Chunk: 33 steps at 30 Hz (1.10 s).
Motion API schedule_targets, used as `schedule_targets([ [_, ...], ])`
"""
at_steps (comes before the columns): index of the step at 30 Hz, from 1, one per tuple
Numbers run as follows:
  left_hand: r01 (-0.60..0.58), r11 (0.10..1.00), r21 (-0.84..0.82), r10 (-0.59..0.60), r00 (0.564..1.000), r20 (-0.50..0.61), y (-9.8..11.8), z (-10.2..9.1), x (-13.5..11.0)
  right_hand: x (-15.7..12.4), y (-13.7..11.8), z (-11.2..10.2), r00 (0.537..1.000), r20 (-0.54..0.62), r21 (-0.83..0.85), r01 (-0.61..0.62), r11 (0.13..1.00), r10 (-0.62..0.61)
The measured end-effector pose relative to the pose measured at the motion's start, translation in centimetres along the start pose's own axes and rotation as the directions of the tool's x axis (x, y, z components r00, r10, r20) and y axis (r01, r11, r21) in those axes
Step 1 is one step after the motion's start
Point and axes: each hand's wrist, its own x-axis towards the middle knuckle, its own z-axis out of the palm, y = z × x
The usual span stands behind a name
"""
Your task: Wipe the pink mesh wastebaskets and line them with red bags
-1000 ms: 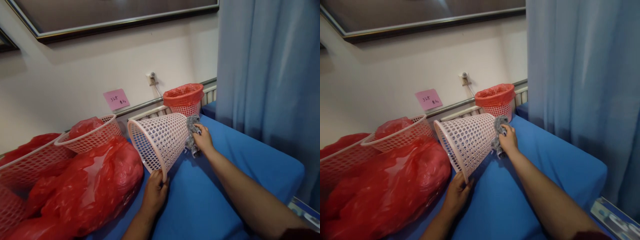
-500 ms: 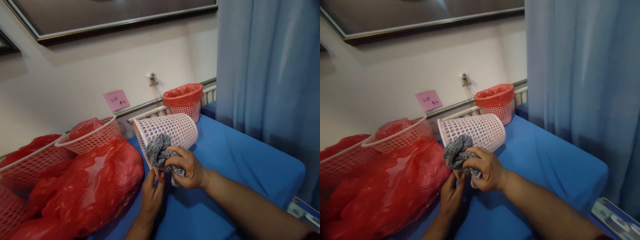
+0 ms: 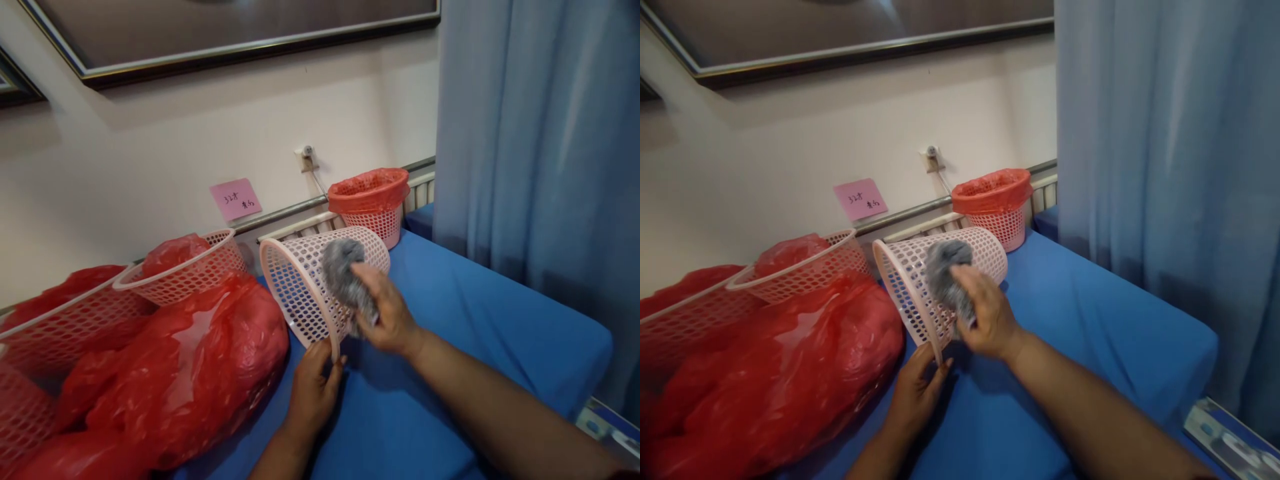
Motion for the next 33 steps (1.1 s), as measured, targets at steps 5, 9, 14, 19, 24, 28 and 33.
schedule_targets([
  [5,0.012,0.999,0.036,-0.013,1.0,0.018,-0.3,-0.1,0.1,-0.5,-0.3,0.4,0.998,0.041,0.008,0.044,0.999,-0.044],
  [9,0.015,0.995,0.1,-0.023,0.997,0.079,-0.4,-0.1,0.1,0.0,6.7,-0.3,0.854,-0.233,-0.159,-0.506,0.848,0.466],
  [14,0.02,0.989,0.147,-0.039,0.991,0.125,-0.4,0.0,0.4,0.3,9.3,-0.9,0.711,-0.253,-0.164,-0.699,0.696,0.656],
  [19,0.065,0.986,0.154,-0.081,0.992,0.1,-0.4,-0.2,0.7,0.2,2.0,-0.5,0.998,0.059,-0.087,-0.023,0.996,0.028],
  [24,0.15,0.987,-0.056,-0.153,0.988,-0.039,-0.2,-0.3,0.4,-0.2,-2.6,0.0,0.938,0.212,0.086,0.263,0.961,-0.275],
  [28,0.191,0.953,-0.234,-0.245,0.943,-0.227,-0.7,-0.2,-0.1,-0.6,-2.7,0.9,0.896,0.26,0.104,0.345,0.933,-0.36],
  [33,0.2,0.947,-0.25,-0.25,0.95,-0.185,-0.9,-0.4,-0.2,-0.1,2.6,0.3,0.978,-0.103,-0.117,-0.193,0.974,0.182],
])
